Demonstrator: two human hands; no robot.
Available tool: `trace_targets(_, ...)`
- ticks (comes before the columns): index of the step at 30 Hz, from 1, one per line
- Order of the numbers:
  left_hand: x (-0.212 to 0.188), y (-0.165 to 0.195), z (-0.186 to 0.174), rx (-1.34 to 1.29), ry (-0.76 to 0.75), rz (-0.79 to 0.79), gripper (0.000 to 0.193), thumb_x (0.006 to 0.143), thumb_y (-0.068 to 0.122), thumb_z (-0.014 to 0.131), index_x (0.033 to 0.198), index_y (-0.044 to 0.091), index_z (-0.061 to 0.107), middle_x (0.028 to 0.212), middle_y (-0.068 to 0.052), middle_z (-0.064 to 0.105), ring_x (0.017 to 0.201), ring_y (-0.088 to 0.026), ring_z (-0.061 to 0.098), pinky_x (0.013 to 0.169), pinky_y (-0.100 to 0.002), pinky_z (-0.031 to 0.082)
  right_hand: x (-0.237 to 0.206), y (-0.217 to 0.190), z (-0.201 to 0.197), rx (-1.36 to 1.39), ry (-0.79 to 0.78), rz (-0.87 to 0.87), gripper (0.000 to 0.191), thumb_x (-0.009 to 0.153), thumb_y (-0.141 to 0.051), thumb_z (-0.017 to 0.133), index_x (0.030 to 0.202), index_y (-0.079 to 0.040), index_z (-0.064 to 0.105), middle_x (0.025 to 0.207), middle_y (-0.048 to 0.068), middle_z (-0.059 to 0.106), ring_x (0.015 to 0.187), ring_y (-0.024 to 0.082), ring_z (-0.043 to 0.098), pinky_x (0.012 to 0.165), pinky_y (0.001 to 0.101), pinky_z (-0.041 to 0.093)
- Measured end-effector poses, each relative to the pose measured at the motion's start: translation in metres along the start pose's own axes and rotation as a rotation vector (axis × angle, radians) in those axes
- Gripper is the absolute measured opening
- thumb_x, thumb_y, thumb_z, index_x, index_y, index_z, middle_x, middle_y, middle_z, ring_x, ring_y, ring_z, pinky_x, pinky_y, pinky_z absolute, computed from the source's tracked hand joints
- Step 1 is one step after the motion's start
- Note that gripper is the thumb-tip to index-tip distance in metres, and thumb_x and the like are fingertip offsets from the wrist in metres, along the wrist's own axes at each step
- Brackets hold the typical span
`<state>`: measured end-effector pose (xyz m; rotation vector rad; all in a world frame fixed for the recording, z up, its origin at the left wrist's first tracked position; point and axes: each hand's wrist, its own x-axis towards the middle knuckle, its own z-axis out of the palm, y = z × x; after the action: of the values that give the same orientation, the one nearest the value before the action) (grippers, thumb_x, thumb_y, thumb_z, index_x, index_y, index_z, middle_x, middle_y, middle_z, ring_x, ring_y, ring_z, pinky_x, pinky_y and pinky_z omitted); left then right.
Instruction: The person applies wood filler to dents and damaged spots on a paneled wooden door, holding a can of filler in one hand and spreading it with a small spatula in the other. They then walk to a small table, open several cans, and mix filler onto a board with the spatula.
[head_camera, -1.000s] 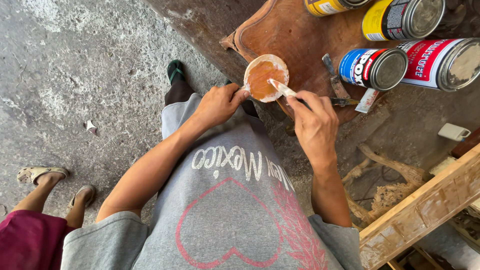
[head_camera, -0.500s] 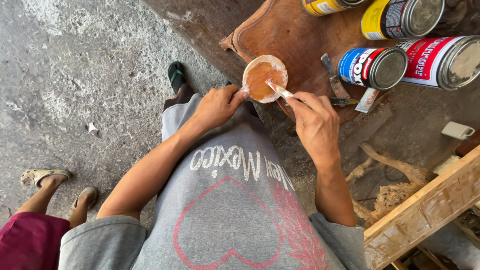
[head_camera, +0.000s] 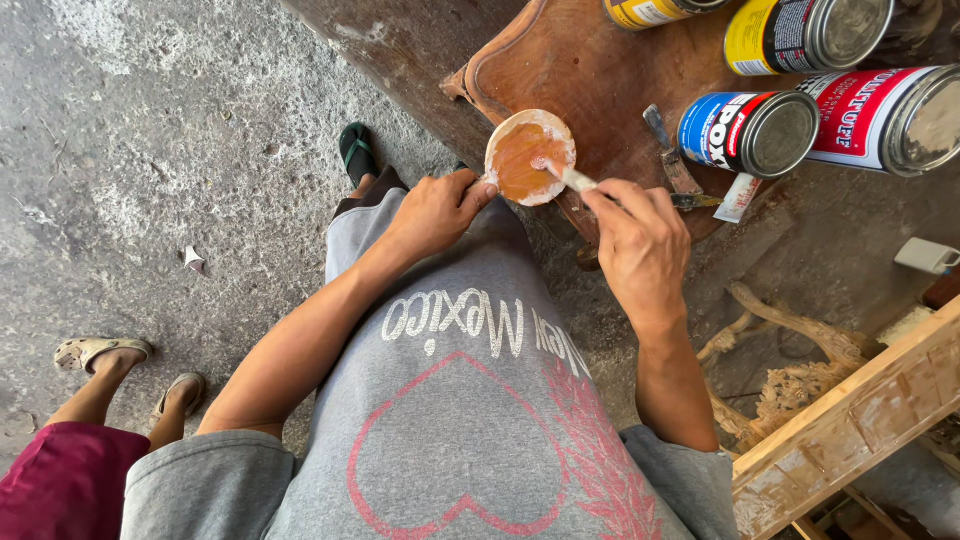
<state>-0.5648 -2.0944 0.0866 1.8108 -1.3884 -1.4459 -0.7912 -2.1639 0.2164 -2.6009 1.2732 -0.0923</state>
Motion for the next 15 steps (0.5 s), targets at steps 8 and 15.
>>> trace_targets(8, -0.0017, 0.0009, -0.0028, -0.001, 0.002, 0.006, 0.045, 0.102, 0.046, 0.056, 0.097, 0.004, 0.071, 0.082, -0.026, 0.070, 0.081, -0.046, 0.068, 0.073, -0.057, 0.051, -0.0029, 0.0018, 0.0055, 0.058, 0.031, -0.023, 0.022, 0.095, -0.001, 0.073, 0.115, -0.006, 0.079, 0.112, 0.004, 0.072, 0.091, 0.026, 0.063, 0.081, 0.0386, 0.054)
trace_targets(15, -0.0027, 0.0002, -0.0035, -0.023, -0.008, 0.013, 0.045, 0.101, 0.046, 0.056, 0.097, 0.003, 0.070, 0.081, -0.026, 0.070, 0.080, -0.046, 0.068, 0.072, -0.057, 0.051, -0.0077, 0.0006, 0.0096, 0.051, 0.044, 0.021, 0.024, 0.093, 0.001, 0.073, 0.115, -0.006, 0.079, 0.112, 0.004, 0.073, 0.088, 0.027, 0.063, 0.076, 0.0381, 0.053)
